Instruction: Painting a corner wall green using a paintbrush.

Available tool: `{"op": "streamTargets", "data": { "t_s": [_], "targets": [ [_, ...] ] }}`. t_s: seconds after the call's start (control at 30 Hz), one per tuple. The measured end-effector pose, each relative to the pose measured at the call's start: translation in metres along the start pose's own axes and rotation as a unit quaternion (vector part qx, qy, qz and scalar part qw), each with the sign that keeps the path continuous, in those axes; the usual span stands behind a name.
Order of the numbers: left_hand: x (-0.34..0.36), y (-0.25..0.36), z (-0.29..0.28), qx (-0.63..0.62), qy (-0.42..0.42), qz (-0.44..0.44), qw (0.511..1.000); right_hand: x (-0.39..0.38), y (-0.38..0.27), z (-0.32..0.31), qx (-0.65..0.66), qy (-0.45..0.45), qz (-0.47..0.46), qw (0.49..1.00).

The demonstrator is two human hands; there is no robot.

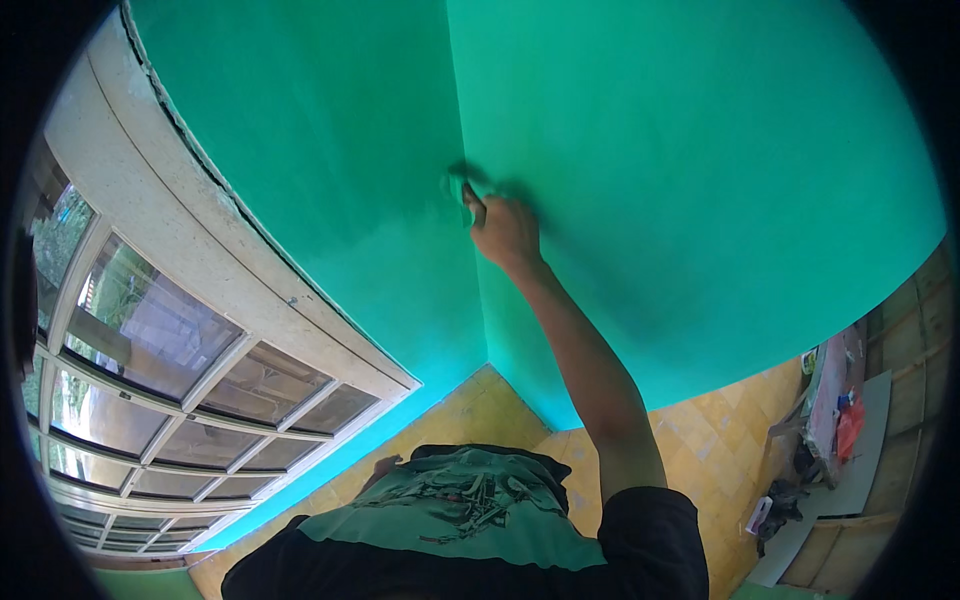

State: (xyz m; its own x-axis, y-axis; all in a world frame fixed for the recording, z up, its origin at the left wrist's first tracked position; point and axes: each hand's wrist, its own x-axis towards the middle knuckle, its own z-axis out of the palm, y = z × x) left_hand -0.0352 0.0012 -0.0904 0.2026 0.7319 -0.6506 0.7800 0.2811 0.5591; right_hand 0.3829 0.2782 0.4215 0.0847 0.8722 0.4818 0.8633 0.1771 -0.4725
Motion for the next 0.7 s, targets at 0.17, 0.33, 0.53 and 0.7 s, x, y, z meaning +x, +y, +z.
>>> {"op": "streamTargets", "data": {
  "t_s": [0.17,0.33,0.53,0.7],
  "targets": [
    [0.002,-0.007,0.006,0.046,0.019,-0.001,0.999,0.009,-0.037,-0.028,0.226,0.171,-0.042,0.958],
    [-0.012,-0.013,0.022,0.103,0.038,0.006,0.994,-0.035,-0.022,0.048,0.098,0.178,-0.086,0.975],
    [-0.026,-0.029,0.03,0.194,0.004,-0.003,0.981,-0.091,0.019,0.101,-0.024,-0.134,0.053,0.989],
    [-0.035,-0.026,0.027,-0.027,0.017,-0.065,0.997,-0.062,0.011,0.072,-0.04,-0.112,0.061,0.991]
  ]
}}
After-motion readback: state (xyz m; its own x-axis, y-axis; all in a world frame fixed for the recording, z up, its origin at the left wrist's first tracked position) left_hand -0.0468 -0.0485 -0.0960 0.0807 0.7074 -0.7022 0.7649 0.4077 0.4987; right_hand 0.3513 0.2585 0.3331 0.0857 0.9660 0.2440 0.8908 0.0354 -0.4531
